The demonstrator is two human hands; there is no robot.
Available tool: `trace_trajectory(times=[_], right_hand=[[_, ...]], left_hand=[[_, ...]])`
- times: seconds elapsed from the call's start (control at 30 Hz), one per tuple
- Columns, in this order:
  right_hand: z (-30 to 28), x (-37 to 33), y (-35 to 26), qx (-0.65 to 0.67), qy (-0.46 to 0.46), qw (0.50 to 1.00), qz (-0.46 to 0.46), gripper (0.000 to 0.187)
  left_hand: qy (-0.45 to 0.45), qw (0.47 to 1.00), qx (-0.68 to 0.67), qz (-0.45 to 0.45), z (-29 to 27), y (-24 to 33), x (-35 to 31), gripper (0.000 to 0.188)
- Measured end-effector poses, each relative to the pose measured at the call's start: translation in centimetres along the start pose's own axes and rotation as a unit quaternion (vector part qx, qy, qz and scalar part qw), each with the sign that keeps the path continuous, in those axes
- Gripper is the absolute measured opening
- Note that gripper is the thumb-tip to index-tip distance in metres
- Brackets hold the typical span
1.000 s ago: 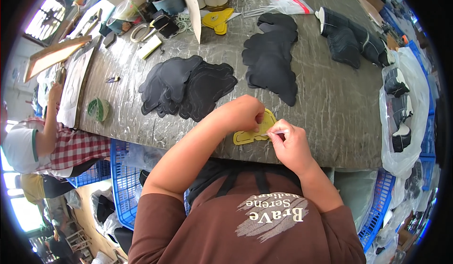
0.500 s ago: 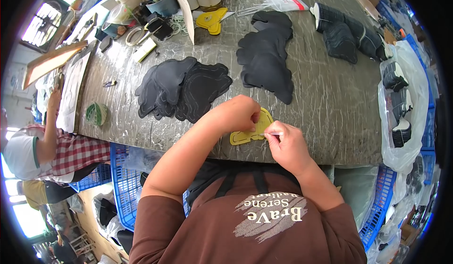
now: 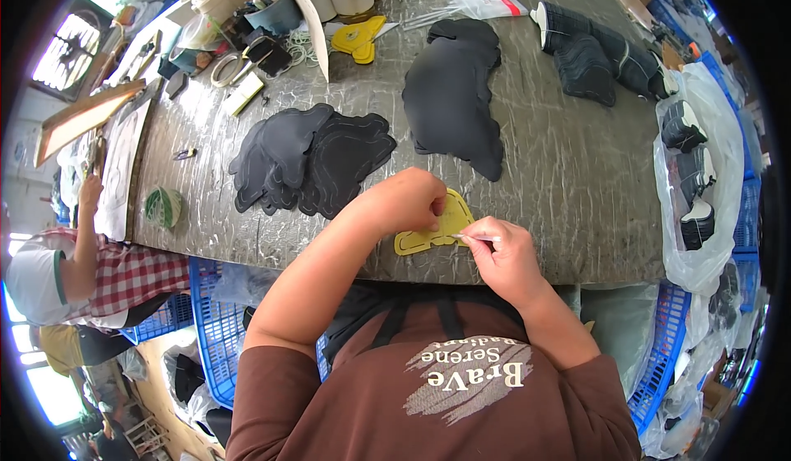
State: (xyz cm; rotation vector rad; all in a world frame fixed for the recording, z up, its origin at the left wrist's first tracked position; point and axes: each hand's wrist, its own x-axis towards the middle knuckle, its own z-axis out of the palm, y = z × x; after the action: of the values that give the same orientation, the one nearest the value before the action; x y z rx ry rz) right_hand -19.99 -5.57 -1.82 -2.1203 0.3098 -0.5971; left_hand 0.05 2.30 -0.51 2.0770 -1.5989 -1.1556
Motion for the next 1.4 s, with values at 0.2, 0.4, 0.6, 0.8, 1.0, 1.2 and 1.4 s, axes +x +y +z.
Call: trace_trajectory(times=[0.2, 0.4, 0.6, 0.8, 1.0, 1.2, 1.4], right_hand=[[-0.2, -0.2, 0.3, -0.017, -0.006, 1.0, -0.013, 0.01], [-1.1, -1.0, 0.4, -0.007, 0.011, 1.0, 0.022, 0.011], [-2.2, -1.7, 0.7, -0.016, 0.023, 0.999, 0.045, 0.011], [-3.2, -0.9, 0.2, -0.04, 0.036, 0.997, 0.058, 0.01], [-2.3, 3.8, 1.8, -0.106, 0.062, 0.992, -0.011, 0.01], [-1.2, 5.4, 4.8, -0.284, 0.022, 0.949, 0.135, 0.028], [-1.9, 4.7, 3.5, -0.262, -0.021, 0.953, 0.149, 0.033]], left_hand=[[0.002, 1.0, -0.013, 0.002, 0.2, -0.1, 0.0, 0.025], [-0.002, 1.0, -0.007, 0.004, -0.2, 0.4, -0.4, 0.025], [0.0, 1.0, -0.02, -0.002, -0.2, 0.3, -0.2, 0.022], [0.028, 0.999, 0.023, -0.027, -0.2, 1.8, -0.4, 0.043], [0.225, 0.947, 0.2, 0.11, 1.0, 0.2, -1.1, 0.049], [0.274, 0.96, -0.062, -0.006, -2.0, -1.8, -4.5, 0.04], [0.514, 0.853, -0.034, -0.084, -6.3, -6.3, -9.1, 0.014]])
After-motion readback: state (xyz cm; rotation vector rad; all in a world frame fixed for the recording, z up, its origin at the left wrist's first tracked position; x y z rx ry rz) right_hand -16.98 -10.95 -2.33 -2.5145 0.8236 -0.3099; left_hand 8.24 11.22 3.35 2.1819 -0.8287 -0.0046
